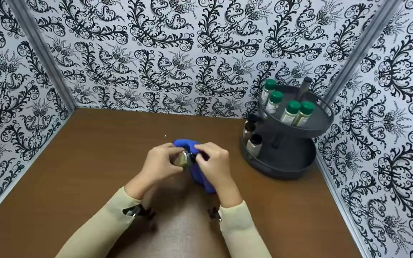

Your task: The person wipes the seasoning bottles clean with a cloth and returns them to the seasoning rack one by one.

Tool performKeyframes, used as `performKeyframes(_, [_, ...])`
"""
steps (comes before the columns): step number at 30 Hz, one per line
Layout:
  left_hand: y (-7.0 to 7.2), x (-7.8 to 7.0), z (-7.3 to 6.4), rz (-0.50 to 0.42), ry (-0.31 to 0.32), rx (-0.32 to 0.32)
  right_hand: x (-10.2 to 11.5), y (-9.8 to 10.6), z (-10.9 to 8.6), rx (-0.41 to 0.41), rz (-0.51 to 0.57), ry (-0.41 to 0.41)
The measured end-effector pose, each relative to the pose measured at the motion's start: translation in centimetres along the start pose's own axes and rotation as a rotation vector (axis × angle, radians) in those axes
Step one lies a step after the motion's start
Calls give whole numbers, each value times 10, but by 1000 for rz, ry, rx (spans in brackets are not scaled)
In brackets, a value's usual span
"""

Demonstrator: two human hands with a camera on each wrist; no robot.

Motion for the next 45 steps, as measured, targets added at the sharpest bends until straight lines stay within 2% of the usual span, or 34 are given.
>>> performKeyframes(2, [3,0,1,-14,1,10,-4,-1,1,1,7,-19])
performKeyframes(7, [16,7,4,-76,49,10,-6,-3,2,22,39,-43])
performKeyframes(11, [21,16,6,-103,85,-14,4,-5,2,51,41,0])
performKeyframes(15, [16,21,5,-100,108,-27,14,-7,0,58,-7,72])
performKeyframes(20, [2,8,2,-75,30,17,22,-2,-1,28,-29,128])
performKeyframes(22, [-1,1,0,-76,-7,34,21,2,-1,7,-35,114])
performKeyframes(26, [1,-5,-1,-124,-12,38,11,8,0,-19,-22,56])
performKeyframes(31, [12,3,1,-194,44,-13,3,7,1,-18,25,27])
performKeyframes(36, [16,18,4,-227,124,-51,7,1,1,16,3,75])
performKeyframes(40, [13,23,5,-200,156,-45,17,-1,0,37,-36,145])
performKeyframes(45, [4,19,4,-117,137,2,23,-3,-1,54,-36,185])
Point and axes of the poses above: each hand's wrist, its own z-axis towards the middle knuckle, its own y-axis out of the back of the hand, x = y × z, the point moved 10 cm from there along z, towards the middle knuckle, and after that the axes turned 4 degrees about y, right-handed, at the moved point
